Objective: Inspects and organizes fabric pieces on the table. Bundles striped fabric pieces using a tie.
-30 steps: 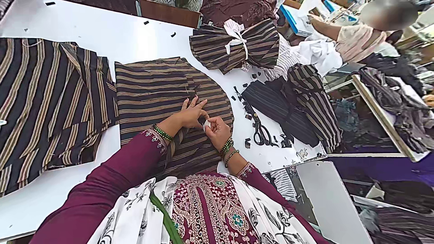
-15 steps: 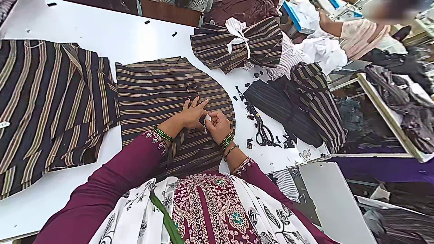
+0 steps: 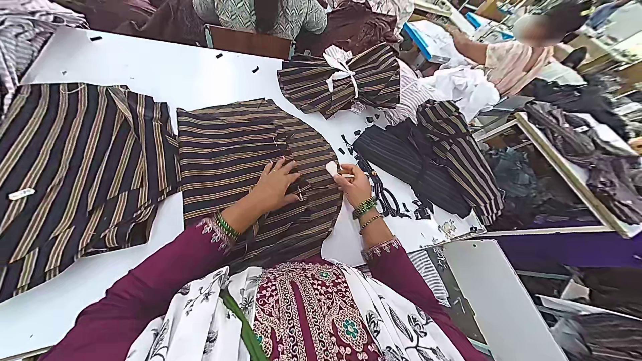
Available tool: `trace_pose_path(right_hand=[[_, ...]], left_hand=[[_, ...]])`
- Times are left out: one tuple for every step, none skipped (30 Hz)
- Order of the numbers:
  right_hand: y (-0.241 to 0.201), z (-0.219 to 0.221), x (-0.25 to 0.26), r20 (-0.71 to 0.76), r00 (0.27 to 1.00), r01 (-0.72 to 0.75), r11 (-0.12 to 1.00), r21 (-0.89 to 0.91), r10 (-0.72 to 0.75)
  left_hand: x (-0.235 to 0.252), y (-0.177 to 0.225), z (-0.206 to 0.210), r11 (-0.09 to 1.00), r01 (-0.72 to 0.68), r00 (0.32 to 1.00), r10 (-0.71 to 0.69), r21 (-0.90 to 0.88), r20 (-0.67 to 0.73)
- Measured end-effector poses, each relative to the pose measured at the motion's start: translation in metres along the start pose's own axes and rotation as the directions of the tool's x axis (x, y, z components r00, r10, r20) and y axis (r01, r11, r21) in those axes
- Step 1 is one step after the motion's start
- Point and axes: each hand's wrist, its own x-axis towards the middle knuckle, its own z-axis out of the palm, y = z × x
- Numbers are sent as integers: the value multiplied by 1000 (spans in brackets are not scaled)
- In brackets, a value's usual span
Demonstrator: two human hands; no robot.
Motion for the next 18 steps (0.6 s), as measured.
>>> trace_pose_path(right_hand=[[4, -12, -4, 5, 1000, 16, 999, -39, -16], [9, -24, -11, -8, 999, 44, 995, -89, -45], [15, -36, -19, -32, 997, 64, 985, -162, -70], [19, -46, -27, -61, 995, 54, 966, -254, -72], [23, -56, -34, -79, 995, 21, 932, -362, -53], [25, -63, -39, -73, 997, -34, 887, -460, 0], [27, -67, -44, -58, 997, -79, 844, -530, 57], [28, -69, -47, -50, 995, -103, 815, -570, 91], [26, -70, -49, -40, 991, -129, 786, -605, 131], [21, -71, -51, -24, 983, -156, 757, -635, 183], [18, -72, -52, -11, 974, -180, 739, -649, 227], [18, -74, -54, -12, 974, -182, 746, -641, 227], [21, -77, -56, -27, 983, -159, 774, -613, 180], [27, -80, -60, -58, 993, -118, 800, -588, 104], [31, -83, -63, -82, 995, -94, 806, -584, 56], [32, -87, -67, -82, 994, -106, 801, -590, 71], [35, -90, -69, -66, 988, -149, 789, -596, 137], [38, -91, -70, -50, 975, -203, 770, -605, 218]], left_hand=[[-10, 4, 1, 1000, -19, 1000, 18, 18, 24], [-19, 8, 2, 999, -24, 997, 21, 35, 72], [-26, 10, 5, 999, -23, 992, 17, 50, 122], [-31, 11, 10, 998, -28, 989, 19, 61, 149], [-35, 9, 16, 996, -48, 989, 38, 70, 140], [-38, 5, 22, 994, -77, 992, 69, 83, 101], [-39, 2, 27, 991, -100, 993, 95, 91, 65], [-39, 0, 28, 989, -111, 993, 107, 94, 49], [-38, -1, 28, 989, -114, 993, 110, 96, 44], [-38, -1, 29, 989, -114, 993, 111, 91, 36], [-38, 0, 29, 991, -106, 994, 103, 84, 35], [-38, 1, 28, 993, -92, 995, 90, 71, 32], [-36, 3, 26, 996, -74, 997, 73, 53, 30], [-35, 4, 24, 998, -55, 998, 54, 30, 32], [-34, 5, 22, 999, -42, 999, 41, 10, 25], [-33, 5, 22, 999, -40, 999, 40, -4, 3], [-33, 4, 24, 999, -46, 999, 46, 1, -11], [-34, 3, 25, 998, -55, 998, 56, 25, -6]])
